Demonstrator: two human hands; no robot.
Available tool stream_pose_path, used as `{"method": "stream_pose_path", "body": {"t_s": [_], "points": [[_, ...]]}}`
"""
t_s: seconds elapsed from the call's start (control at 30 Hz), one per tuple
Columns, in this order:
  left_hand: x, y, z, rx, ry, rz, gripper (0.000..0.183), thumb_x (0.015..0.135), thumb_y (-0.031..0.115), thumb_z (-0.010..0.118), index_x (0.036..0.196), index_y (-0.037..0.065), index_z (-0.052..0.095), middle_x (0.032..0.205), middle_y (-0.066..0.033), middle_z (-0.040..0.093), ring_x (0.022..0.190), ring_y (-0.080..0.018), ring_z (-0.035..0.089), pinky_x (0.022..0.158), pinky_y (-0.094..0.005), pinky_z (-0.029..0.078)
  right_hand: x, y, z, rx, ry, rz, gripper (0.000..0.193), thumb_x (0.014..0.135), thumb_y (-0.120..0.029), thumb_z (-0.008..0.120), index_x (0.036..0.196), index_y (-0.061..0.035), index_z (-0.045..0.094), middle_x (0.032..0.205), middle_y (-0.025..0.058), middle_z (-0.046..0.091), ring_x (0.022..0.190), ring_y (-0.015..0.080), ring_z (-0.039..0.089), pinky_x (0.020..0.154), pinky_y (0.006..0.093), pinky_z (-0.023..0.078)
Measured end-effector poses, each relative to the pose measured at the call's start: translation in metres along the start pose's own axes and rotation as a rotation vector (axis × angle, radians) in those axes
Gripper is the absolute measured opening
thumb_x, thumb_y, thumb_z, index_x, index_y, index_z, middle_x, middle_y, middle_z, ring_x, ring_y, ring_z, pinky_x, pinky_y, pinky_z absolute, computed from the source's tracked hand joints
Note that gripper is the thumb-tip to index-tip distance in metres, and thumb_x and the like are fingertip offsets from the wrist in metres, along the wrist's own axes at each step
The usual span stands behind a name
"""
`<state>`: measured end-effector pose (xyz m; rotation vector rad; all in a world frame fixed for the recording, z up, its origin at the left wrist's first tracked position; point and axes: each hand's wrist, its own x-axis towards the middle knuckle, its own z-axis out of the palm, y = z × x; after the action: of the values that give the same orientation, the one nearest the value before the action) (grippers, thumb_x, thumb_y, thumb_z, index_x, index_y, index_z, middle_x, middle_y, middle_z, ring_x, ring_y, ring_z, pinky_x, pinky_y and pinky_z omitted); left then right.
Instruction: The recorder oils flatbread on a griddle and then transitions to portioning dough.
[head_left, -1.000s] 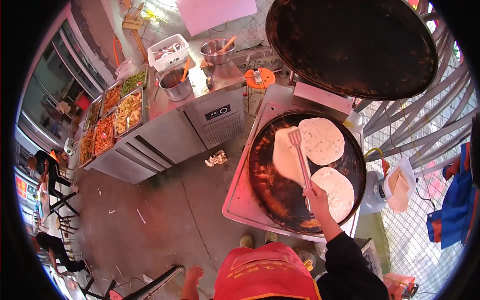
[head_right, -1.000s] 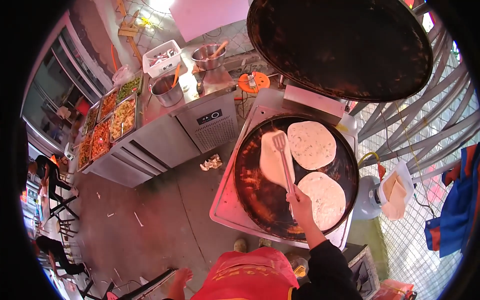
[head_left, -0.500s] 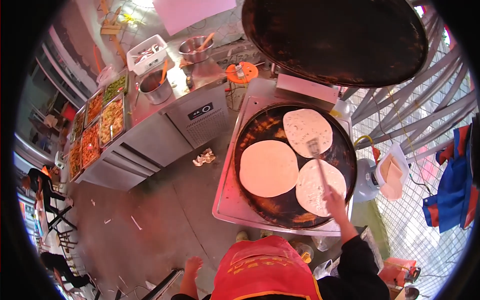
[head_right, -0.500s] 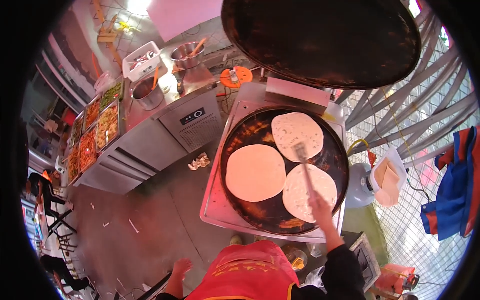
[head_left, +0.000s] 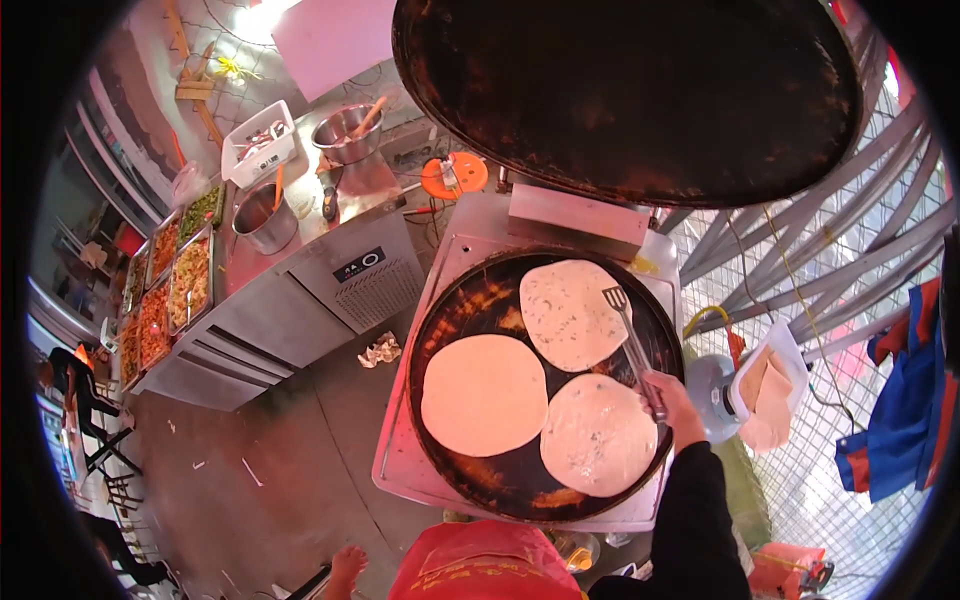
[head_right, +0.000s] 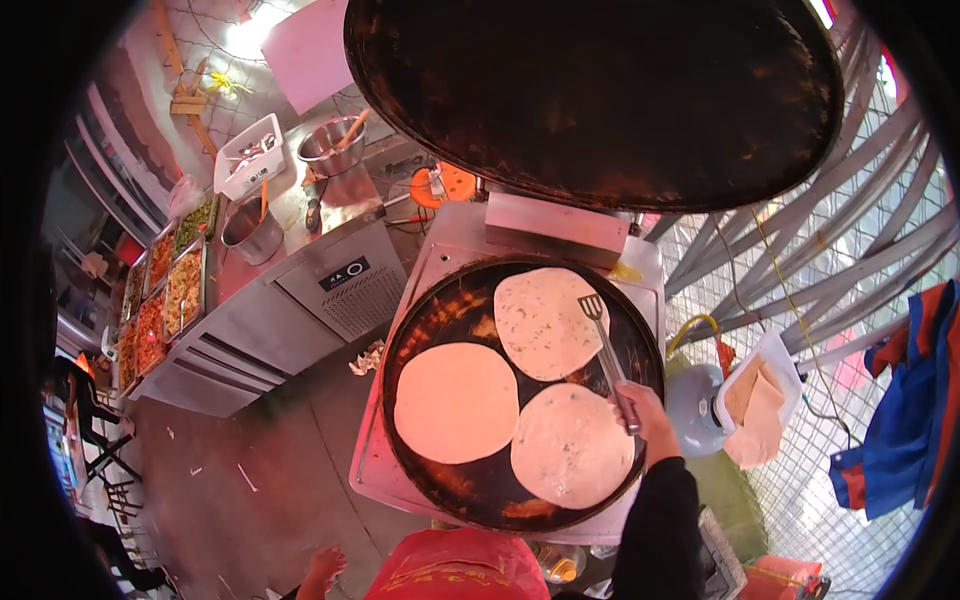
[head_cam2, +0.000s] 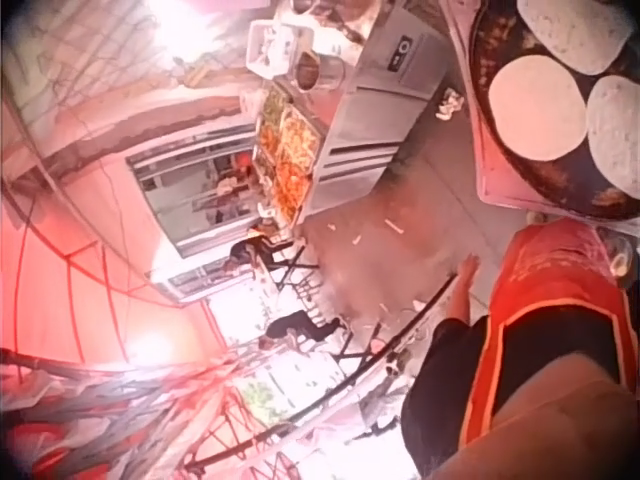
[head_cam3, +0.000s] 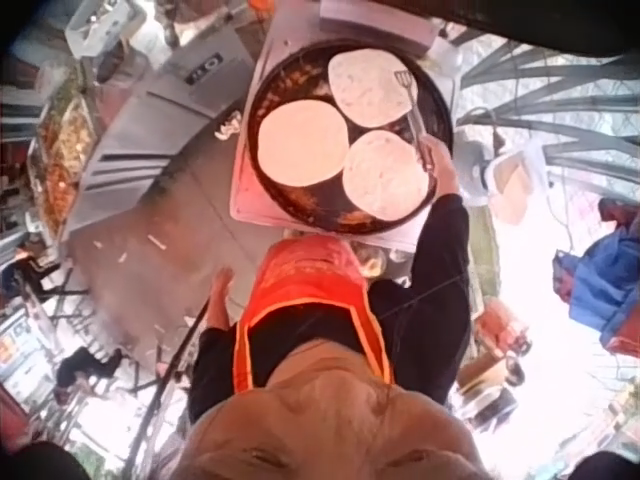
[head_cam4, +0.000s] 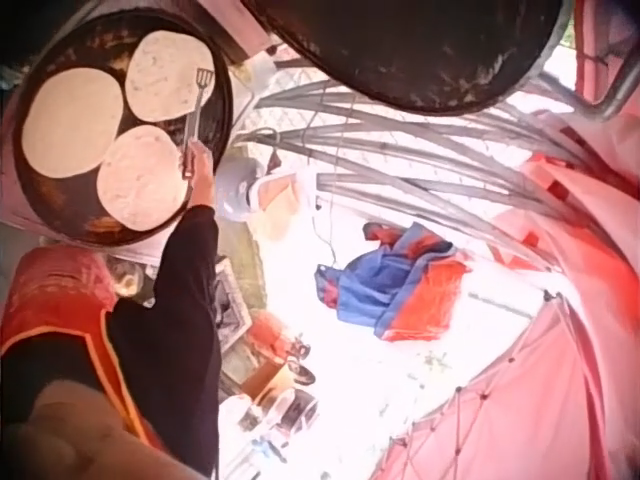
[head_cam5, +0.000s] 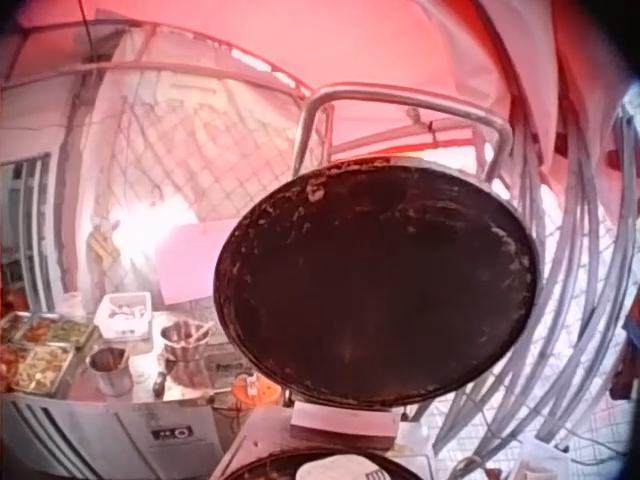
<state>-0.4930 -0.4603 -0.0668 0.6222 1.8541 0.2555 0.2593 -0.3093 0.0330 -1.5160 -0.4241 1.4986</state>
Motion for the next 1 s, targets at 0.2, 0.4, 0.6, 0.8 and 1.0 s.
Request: {"method": "stream_pose_path", "body": {"t_s": [0.2,0.4,0.6,0.8,1.0], "points": [[-0.016,0.041,0.026,-0.061,-0.035,0.134,0.025,0.089,0.025,0.053,0.094,0.003,0.062,0.084,-0.0062,0.065,0.071,-0.0167,0.062,0.062,-0.0293,0.05,0.035,-0.008,0.069,0.146,0.113,-0.084,0.013,0.09,-0.019,0.054,0.094,-0.0062,0.056,0.07,0.0066,0.057,0.051,0.0141,0.053,0.04,0.0262,0.042],[0.075,-0.065,-0.01,1.513,0.187,1.294,0.09,0.05,0.009,0.081,0.132,0.016,0.044,0.148,-0.0084,0.025,0.134,-0.0316,0.027,0.105,-0.045,0.033,-0.027,-0.04,0.116,0.076,0.193,-0.34,0.021,0.088,-0.013,0.056,0.106,-0.0026,0.06,0.066,0.0044,0.055,0.044,0.0095,0.049,0.037,0.0229,0.039],[0.119,-0.081,-0.046,1.681,-0.361,0.738,0.083,0.059,0.018,0.078,0.134,0.015,0.042,0.148,-0.0093,0.027,0.139,-0.031,0.018,0.109,-0.0523,0.021,-0.017,0.005,0.169,-1.108,0.586,-0.772,0.047,0.084,-0.021,0.059,0.125,-0.0029,0.046,0.089,0.0187,0.061,0.084,0.0391,0.061,0.071,0.044,0.051],[0.146,-0.089,-0.106,1.795,0.209,1.454,0.049,0.087,0.036,0.049,0.13,0.012,0.048,0.145,-0.0114,0.033,0.136,-0.0303,0.024,0.109,-0.0489,0.023,-0.036,0.05,0.226,-1.258,0.511,-0.708,0.064,0.08,-0.026,0.063,0.133,-0.0049,0.036,0.092,0.019,0.057,0.08,0.037,0.06,0.067,0.0451,0.051],[0.138,0.012,-0.071,0.036,-0.238,-0.256,0.013,0.08,0.019,0.062,0.091,0.013,0.063,0.102,-0.0016,0.059,0.099,-0.022,0.056,0.081,-0.0376,0.048,-0.179,0.075,0.209,-0.514,0.425,-0.247,0.047,0.088,-0.022,0.056,0.129,-0.0017,0.045,0.074,0.0111,0.058,0.055,0.0209,0.057,0.048,0.0329,0.044]]}}
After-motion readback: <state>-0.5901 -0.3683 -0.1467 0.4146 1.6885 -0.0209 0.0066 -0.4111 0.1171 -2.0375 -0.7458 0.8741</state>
